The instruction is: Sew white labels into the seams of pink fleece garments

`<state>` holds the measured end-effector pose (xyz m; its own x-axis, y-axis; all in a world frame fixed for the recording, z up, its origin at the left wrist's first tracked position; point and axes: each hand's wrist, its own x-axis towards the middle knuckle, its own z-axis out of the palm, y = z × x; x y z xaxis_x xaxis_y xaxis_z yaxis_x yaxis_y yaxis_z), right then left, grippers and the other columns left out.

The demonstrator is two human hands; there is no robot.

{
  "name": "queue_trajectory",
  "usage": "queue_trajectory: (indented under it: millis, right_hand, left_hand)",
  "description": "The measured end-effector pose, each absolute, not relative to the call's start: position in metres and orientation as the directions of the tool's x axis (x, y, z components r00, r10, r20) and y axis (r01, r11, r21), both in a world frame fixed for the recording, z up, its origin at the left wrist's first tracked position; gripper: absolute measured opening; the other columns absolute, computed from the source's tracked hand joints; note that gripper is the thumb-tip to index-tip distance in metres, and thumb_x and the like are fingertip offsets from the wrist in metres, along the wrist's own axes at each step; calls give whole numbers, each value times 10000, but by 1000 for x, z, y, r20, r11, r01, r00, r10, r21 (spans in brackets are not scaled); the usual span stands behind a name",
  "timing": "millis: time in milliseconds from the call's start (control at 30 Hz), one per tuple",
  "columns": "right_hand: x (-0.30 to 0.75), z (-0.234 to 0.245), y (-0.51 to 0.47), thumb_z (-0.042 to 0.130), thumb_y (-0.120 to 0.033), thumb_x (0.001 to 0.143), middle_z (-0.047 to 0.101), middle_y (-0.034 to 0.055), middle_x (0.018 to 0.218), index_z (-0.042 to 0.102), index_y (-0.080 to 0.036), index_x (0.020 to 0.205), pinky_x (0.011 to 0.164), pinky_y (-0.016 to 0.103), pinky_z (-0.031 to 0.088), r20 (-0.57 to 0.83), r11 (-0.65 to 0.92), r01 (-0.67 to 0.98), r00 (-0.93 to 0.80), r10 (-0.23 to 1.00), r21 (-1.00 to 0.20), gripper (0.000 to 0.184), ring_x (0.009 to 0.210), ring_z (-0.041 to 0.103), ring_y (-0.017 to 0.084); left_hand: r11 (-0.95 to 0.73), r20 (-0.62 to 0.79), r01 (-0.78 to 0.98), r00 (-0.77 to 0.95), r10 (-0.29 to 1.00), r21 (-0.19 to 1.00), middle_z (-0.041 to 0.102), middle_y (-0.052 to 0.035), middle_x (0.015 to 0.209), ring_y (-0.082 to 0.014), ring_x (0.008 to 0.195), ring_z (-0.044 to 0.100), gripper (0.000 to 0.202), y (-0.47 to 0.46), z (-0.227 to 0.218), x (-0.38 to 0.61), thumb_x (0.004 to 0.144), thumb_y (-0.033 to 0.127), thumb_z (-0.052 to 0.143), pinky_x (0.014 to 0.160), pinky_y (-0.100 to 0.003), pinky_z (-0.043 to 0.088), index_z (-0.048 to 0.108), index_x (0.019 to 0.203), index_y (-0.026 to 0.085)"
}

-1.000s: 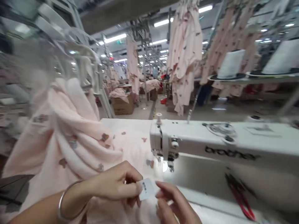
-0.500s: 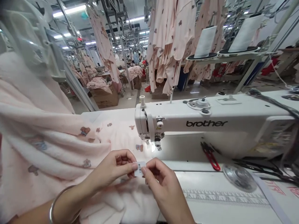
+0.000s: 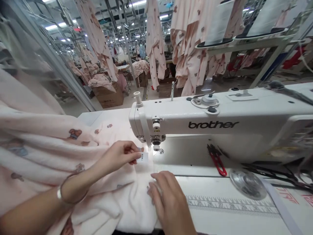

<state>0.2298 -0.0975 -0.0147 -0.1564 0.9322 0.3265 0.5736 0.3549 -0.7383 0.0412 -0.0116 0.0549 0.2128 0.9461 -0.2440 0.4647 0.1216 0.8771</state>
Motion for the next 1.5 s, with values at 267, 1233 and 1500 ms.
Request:
queue_trajectory:
  millis: [267,1233,1500]
  right_hand:
    - [223,-45,-91,433,-191,953,516,93,987,516,-177,1130,704,355,492,426,530,695,-341,838,-486,196,892,523,232]
    - [216,-52,-71,435,-153,941,500,134,906,542,-26,1223,581,338,479,568,548,778,-311,762,-309,328,775,472,218]
    - [214,-52,-70,402,-152,938,498,134,929,545,-47,1219,602,361,490,521,529,797,-331,787,-292,332,791,471,231]
  left_hand:
    - [178,-304,482,197,932,858,598,11,565,-135,544,601,137,3,13,42,759,266,623,534,-218,455,580,716,143]
    - [212,-348,492,203,915,844,571,28,592,-105,475,546,144,5,-4,48,763,277,603,479,-207,402,567,716,147]
    - [147,-320,560,224,921,815,594,7,673,-116,506,555,120,4,3,48,798,255,578,509,-231,419,566,751,144]
